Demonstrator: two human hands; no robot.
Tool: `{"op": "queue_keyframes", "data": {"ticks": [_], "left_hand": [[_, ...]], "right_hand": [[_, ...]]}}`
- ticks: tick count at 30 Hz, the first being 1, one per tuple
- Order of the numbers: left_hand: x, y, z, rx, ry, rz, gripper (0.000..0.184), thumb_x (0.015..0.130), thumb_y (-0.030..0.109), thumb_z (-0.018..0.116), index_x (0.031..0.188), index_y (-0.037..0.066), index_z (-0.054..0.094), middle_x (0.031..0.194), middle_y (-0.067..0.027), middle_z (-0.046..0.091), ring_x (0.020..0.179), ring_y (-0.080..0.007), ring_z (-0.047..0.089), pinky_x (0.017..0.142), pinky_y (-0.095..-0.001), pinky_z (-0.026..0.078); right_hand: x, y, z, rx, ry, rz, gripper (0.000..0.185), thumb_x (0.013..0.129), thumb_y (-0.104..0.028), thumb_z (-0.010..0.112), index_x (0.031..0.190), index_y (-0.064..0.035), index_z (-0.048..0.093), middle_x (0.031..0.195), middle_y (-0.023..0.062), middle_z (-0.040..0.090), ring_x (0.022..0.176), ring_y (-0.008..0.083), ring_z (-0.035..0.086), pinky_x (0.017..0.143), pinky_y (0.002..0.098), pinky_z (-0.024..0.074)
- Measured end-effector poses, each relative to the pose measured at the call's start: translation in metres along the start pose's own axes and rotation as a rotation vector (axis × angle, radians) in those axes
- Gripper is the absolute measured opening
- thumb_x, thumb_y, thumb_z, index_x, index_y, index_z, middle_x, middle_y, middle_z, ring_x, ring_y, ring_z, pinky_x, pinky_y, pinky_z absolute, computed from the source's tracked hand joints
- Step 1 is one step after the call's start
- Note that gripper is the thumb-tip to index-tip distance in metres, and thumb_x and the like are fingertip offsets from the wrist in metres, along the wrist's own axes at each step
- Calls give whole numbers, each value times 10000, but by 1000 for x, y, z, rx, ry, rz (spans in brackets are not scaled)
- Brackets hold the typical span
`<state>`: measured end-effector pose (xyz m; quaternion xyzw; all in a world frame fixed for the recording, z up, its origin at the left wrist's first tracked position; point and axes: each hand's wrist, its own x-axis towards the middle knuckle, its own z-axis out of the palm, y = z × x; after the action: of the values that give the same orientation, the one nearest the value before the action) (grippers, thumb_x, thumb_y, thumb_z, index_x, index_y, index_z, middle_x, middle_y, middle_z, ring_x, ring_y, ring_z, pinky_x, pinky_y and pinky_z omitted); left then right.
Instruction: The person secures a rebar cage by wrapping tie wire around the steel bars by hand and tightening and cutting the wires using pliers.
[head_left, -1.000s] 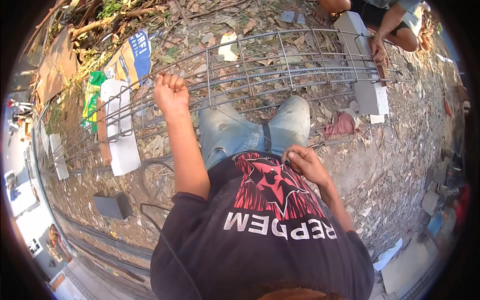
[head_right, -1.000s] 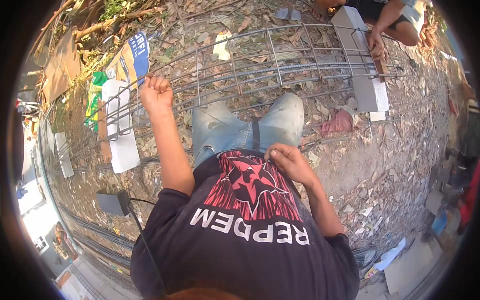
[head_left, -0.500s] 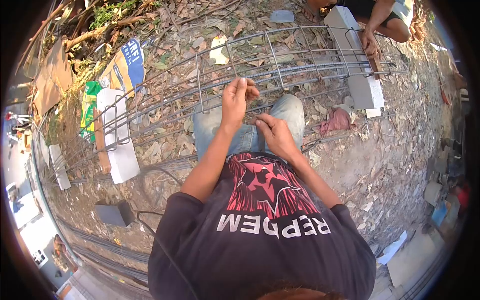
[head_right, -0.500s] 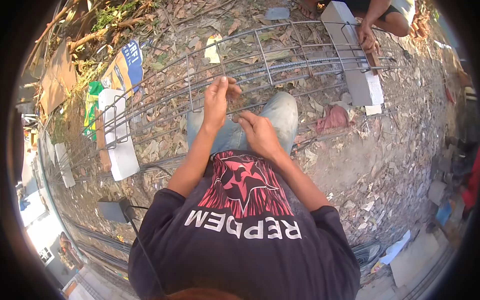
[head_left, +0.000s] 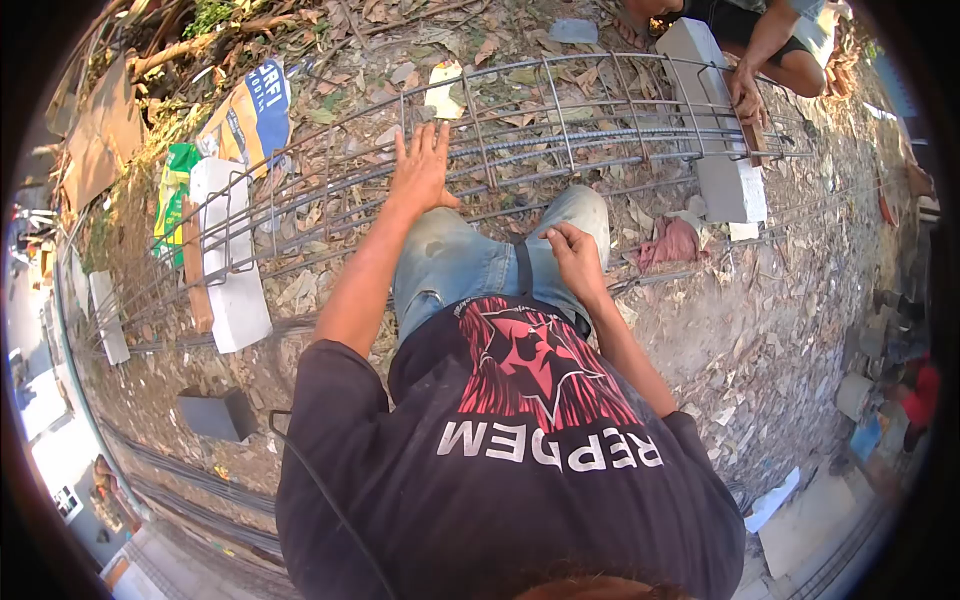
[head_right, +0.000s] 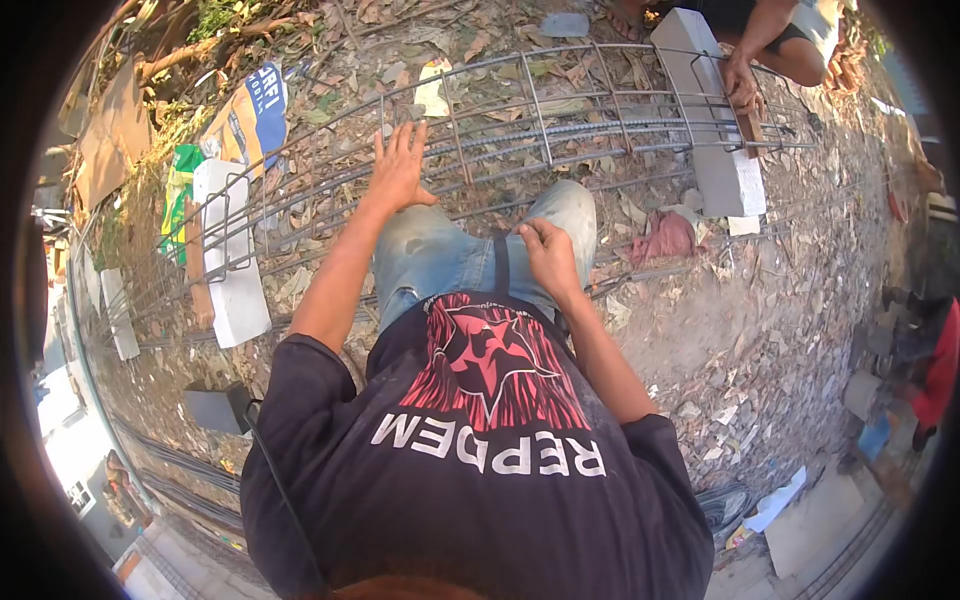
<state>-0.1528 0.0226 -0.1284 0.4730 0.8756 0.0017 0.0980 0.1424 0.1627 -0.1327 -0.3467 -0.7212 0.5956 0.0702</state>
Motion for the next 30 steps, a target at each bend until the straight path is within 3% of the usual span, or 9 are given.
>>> {"op": "queue_keyframes", "data": {"ticks": [2,12,17,23,24,30], "left_hand": [[-2,3,-5,-19,3,-13,1448,536,468,1015,1658,18,218,1635,-229,369,1550,-398,315,1293,-636,130],[-6,7,-3,-91,69,-15,1363,485,335,1027,1613,33,323,1565,-210,426,1470,-395,394,1295,-579,198],[-6,10,-13,-81,61,-7,1299,501,342,1031,1571,20,369,1516,-208,481,1422,-380,443,1270,-571,240],[-2,9,-6,-88,57,-5,1297,501,314,1035,1572,19,364,1511,-189,496,1421,-362,449,1270,-583,237],[-3,10,-7,-87,62,-2,1298,504,318,1034,1573,19,361,1516,-189,492,1422,-363,447,1271,-588,234],[-5,16,-10,-53,6,-54,1330,525,331,1026,1608,30,316,1581,-196,411,1488,-374,382,1275,-624,206]], "right_hand": [[2,6,6,2,-22,10,244,1052,-184,610,1026,18,745,685,1,546,663,79,451,602,325,391],[-16,24,-17,24,42,53,222,1046,-159,608,1019,18,740,728,18,600,705,88,491,642,313,432],[-15,16,-14,26,67,76,233,1045,-170,603,1027,15,744,739,33,630,716,103,529,665,329,460],[-9,21,-12,-30,81,16,247,1034,-171,603,1088,13,759,727,113,645,674,144,557,673,357,479],[-9,16,-12,-30,93,-11,265,1025,-166,606,1168,-2,757,700,128,625,644,160,545,657,371,475],[-12,-2,-18,24,150,30,324,1010,-122,603,1305,-72,729,678,113,596,618,177,517,636,396,465]]}}
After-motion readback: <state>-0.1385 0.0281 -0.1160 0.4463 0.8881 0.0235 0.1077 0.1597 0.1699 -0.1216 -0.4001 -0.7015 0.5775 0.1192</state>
